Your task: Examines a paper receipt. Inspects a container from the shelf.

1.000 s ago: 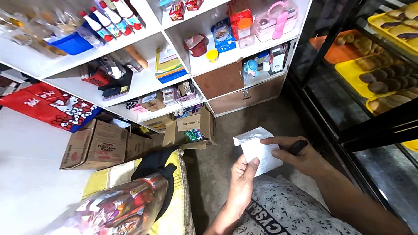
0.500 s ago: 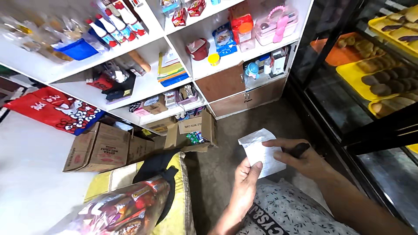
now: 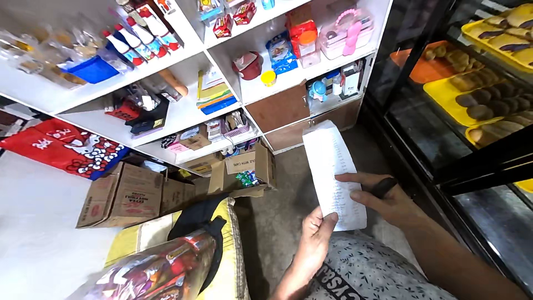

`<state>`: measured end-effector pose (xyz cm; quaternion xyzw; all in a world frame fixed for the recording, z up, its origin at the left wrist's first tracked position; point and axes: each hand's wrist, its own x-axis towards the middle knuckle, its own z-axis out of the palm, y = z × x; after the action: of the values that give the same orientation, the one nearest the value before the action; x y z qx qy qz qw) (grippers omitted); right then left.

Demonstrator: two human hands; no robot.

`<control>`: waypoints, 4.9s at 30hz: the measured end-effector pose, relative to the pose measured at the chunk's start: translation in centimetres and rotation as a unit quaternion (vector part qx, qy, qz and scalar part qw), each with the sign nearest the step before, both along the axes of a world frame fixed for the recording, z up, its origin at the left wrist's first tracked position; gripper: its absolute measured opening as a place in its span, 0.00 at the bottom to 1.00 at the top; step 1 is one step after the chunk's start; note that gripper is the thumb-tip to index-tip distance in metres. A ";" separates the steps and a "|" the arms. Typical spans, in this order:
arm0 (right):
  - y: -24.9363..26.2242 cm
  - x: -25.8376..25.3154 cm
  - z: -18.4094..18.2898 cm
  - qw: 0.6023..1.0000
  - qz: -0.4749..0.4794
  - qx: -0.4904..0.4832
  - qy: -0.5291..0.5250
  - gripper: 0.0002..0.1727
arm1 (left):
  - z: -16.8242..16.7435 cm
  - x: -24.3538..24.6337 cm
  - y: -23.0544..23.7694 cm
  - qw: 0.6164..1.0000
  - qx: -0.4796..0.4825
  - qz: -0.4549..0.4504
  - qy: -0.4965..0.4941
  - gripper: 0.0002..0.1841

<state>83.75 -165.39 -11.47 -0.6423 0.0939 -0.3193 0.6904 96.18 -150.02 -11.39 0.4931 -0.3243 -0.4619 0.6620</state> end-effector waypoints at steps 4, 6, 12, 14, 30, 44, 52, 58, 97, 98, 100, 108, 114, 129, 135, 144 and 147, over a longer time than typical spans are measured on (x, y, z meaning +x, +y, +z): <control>0.0 0.0 0.0 1.000 -0.003 -0.002 -0.003 0.19 | 0.0 0.0 -0.1 1.000 0.004 0.001 0.003 0.13; 0.0 0.0 -0.1 1.000 -0.006 -0.005 -0.003 0.18 | -0.1 0.0 -0.1 1.000 0.005 0.001 0.002 0.13; -0.1 -0.1 -0.2 1.000 -0.004 -0.022 -0.008 0.18 | -0.1 0.0 -0.1 1.000 0.013 -0.001 -0.003 0.13; 0.0 -0.1 -0.1 1.000 -0.005 -0.023 -0.010 0.18 | -0.2 0.0 -0.1 1.000 0.011 -0.001 -0.002 0.13; -0.4 0.4 -1.2 0.949 0.220 -0.168 0.148 0.21 | 12.4 12.3 -5.1 0.960 -0.152 0.211 0.107 0.11; -4.8 0.5 2.9 0.998 -0.049 0.044 0.022 0.22 | -2.4 4.8 -3.0 0.993 0.056 -0.084 -0.052 0.11; -2.7 1.1 0.3 0.993 0.088 -0.033 0.074 0.16 | 2.9 6.1 -3.7 0.997 0.071 0.032 -0.011 0.15; -3.8 1.4 0.7 0.997 0.037 0.037 0.050 0.22 | 1.2 4.9 -2.9 0.995 0.020 -0.090 0.038 0.10; -3.0 1.3 0.9 0.995 0.045 0.087 0.026 0.18 | -0.3 0.6 1.3 0.985 0.013 -0.108 0.131 0.14; -3.0 1.3 0.9 0.995 0.043 0.084 0.025 0.18 | -0.4 0.6 1.4 0.985 0.016 -0.106 0.133 0.14; -3.1 1.3 0.8 0.996 0.038 0.075 0.023 0.19 | -0.6 0.6 1.6 0.985 0.015 -0.107 0.135 0.13; -3.4 1.5 1.0 0.997 0.019 0.067 0.016 0.19 | -1.4 0.6 2.4 0.981 -0.003 -0.129 0.142 0.14; -4.7 2.1 1.0 0.996 0.001 0.088 -0.009 0.20 | -1.6 0.7 3.0 0.980 0.007 -0.146 0.133 0.15; -5.3 3.1 0.3 0.993 -0.005 0.114 0.001 0.19 | -1.6 0.7 3.3 0.981 0.007 -0.137 0.134 0.16; -5.8 3.1 0.4 0.993 -0.019 0.118 0.012 0.19 | -1.7 0.8 3.1 0.981 0.014 -0.137 0.136 0.16; -7.6 3.3 0.2 0.992 -0.022 0.126 -0.015 0.19 | -1.9 0.7 3.0 0.978 0.020 -0.139 0.155 0.16; -8.0 3.4 0.2 0.991 -0.029 0.128 -0.018 0.19 | -2.0 0.6 3.0 0.978 0.023 -0.137 0.155 0.17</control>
<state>87.14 -173.37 -11.31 -0.5402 0.1403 -0.3361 0.7586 96.81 -147.00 -13.35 0.3811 -0.2713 -0.6266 0.6233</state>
